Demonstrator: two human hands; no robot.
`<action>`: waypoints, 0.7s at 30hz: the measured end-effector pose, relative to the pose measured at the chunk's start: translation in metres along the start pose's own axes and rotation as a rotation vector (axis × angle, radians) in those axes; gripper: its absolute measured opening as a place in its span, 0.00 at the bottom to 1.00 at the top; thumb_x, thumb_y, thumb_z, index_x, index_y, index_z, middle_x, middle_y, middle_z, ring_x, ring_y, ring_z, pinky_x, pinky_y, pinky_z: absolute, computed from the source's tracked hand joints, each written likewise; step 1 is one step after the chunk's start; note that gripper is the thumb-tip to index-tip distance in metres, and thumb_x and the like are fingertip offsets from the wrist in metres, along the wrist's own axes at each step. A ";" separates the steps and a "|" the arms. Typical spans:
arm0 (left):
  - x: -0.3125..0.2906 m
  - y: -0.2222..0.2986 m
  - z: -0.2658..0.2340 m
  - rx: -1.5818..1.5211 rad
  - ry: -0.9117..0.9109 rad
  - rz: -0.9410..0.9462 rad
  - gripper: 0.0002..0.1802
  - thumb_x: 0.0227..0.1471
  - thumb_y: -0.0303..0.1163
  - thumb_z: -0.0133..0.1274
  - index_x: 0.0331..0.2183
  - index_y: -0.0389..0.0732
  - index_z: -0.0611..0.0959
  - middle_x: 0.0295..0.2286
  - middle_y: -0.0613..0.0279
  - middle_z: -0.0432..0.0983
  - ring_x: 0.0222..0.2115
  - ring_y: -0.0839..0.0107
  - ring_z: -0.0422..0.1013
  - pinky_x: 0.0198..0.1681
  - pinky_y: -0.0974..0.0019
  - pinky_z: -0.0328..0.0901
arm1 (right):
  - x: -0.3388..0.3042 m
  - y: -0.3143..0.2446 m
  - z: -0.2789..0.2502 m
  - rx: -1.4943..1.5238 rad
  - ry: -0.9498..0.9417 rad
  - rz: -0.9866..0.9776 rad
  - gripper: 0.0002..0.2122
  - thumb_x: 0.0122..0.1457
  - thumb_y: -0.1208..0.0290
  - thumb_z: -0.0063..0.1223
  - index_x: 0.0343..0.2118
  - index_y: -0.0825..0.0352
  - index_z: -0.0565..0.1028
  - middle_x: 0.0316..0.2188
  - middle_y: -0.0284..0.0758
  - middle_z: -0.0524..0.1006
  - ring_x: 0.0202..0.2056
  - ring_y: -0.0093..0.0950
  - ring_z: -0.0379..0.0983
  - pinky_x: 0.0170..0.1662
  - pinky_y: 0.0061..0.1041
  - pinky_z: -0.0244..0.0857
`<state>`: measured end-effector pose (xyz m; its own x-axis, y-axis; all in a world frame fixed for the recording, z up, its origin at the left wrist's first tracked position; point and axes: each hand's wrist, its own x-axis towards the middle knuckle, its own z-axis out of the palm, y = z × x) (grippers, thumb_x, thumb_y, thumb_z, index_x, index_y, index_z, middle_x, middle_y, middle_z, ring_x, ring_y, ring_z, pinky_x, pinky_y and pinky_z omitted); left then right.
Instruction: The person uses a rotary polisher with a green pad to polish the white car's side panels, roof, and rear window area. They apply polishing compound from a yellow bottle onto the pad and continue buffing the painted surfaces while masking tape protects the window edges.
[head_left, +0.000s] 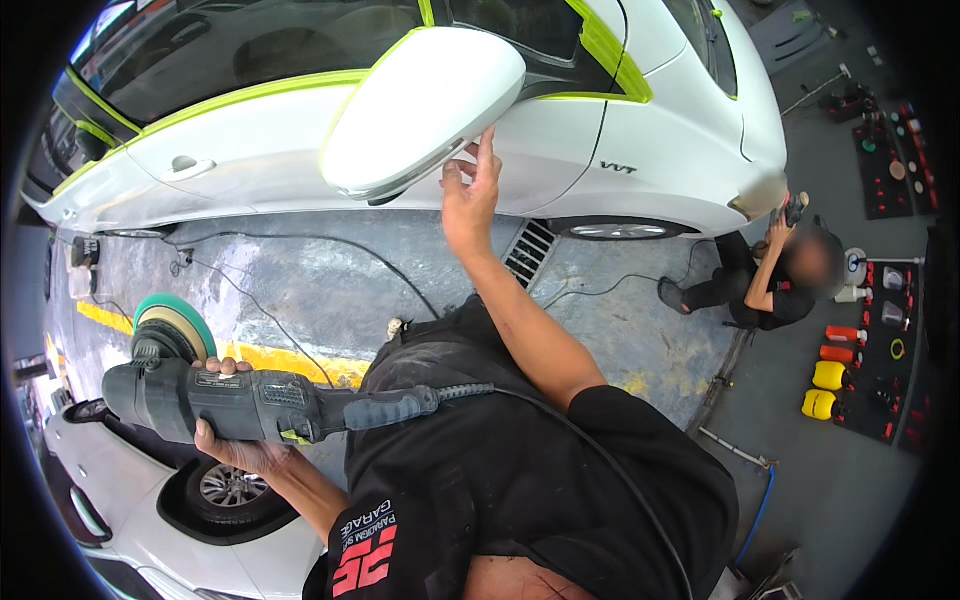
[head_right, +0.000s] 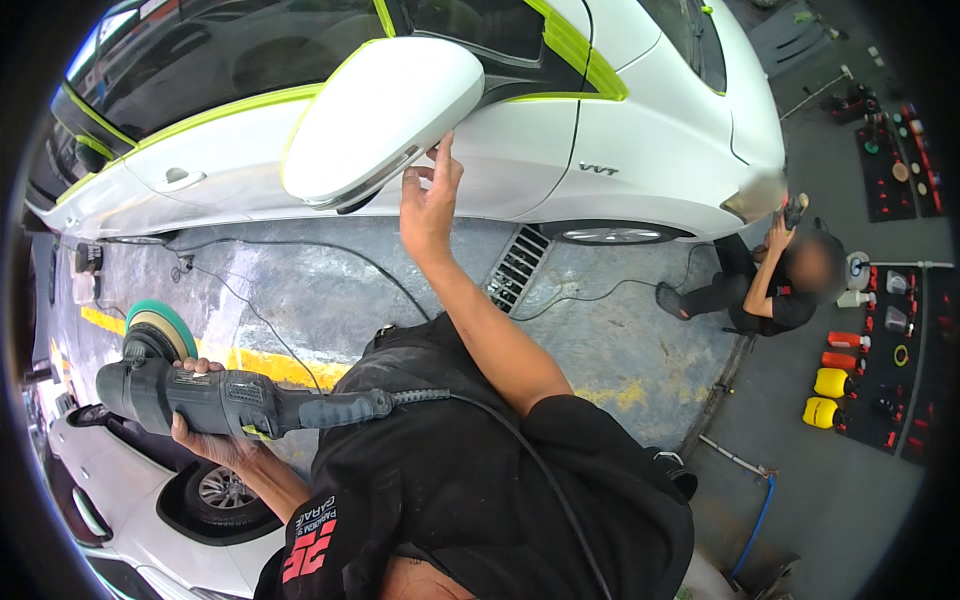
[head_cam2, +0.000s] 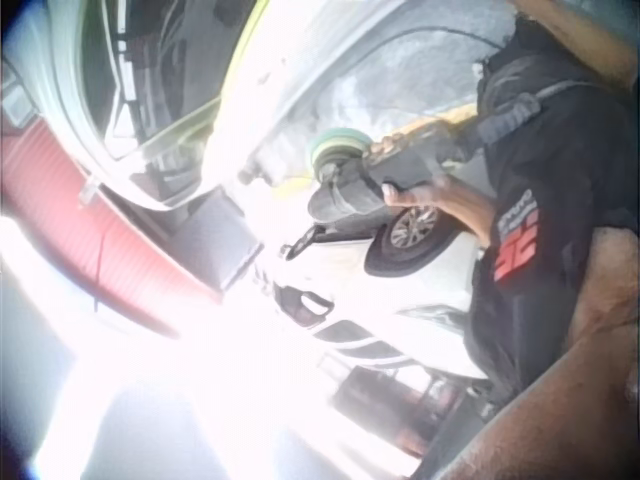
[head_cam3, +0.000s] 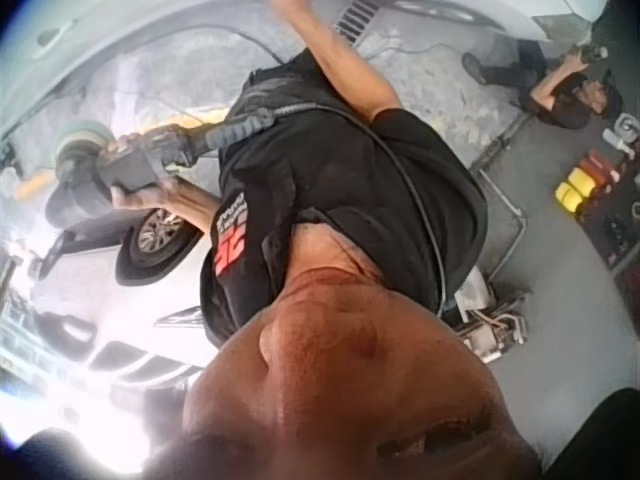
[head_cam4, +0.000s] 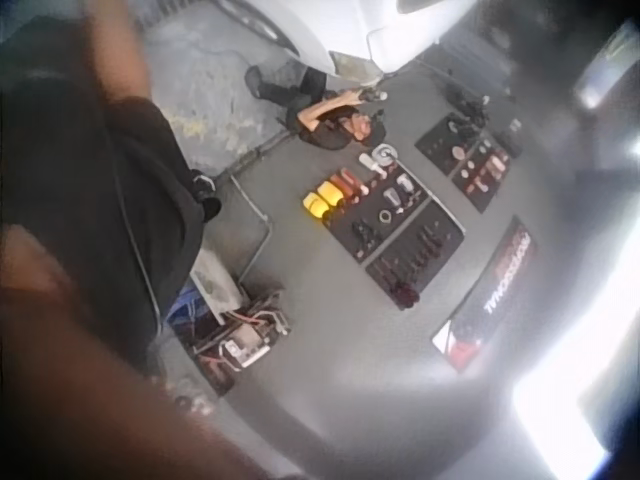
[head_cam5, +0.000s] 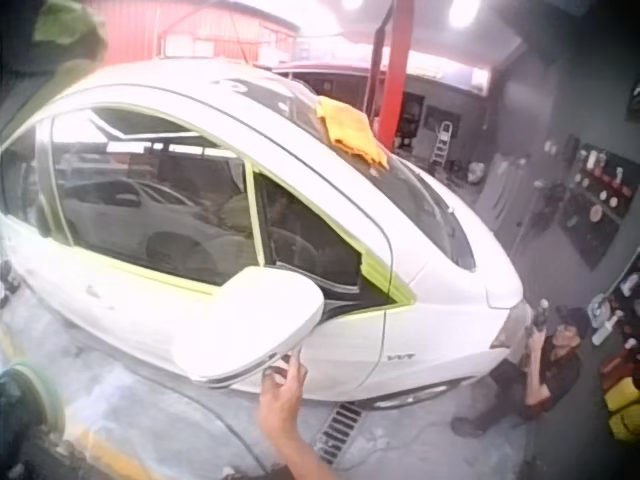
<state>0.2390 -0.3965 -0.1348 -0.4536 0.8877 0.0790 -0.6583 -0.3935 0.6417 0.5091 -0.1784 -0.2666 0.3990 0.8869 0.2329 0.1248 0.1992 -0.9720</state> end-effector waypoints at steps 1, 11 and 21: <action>0.001 0.001 -0.003 -0.016 -0.014 -0.010 0.41 0.47 0.40 0.61 0.58 0.33 0.65 0.48 0.51 0.66 0.51 0.57 0.66 0.64 0.53 0.60 | 0.002 -0.002 -0.004 -0.006 -0.001 0.004 0.34 0.66 0.82 0.50 0.73 0.64 0.51 0.54 0.43 0.68 0.47 0.27 0.73 0.42 0.26 0.77; 0.013 0.020 -0.025 -0.031 -0.028 0.000 0.39 0.48 0.40 0.61 0.57 0.32 0.66 0.48 0.50 0.66 0.52 0.55 0.64 0.65 0.52 0.58 | 0.030 -0.004 -0.030 0.314 0.266 0.196 0.18 0.70 0.71 0.51 0.56 0.79 0.70 0.35 0.40 0.81 0.35 0.26 0.79 0.37 0.25 0.75; 0.038 0.056 -0.047 -0.089 -0.056 -0.022 0.38 0.48 0.38 0.60 0.57 0.32 0.66 0.46 0.49 0.65 0.52 0.57 0.65 0.66 0.52 0.57 | 0.027 0.004 -0.014 0.009 0.427 -0.047 0.08 0.67 0.72 0.55 0.39 0.73 0.77 0.29 0.38 0.81 0.27 0.27 0.79 0.31 0.28 0.74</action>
<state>0.1567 -0.3963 -0.1320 -0.4060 0.9073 0.1093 -0.7198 -0.3912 0.5734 0.5330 -0.1594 -0.2637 0.7336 0.6249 0.2672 0.1443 0.2409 -0.9598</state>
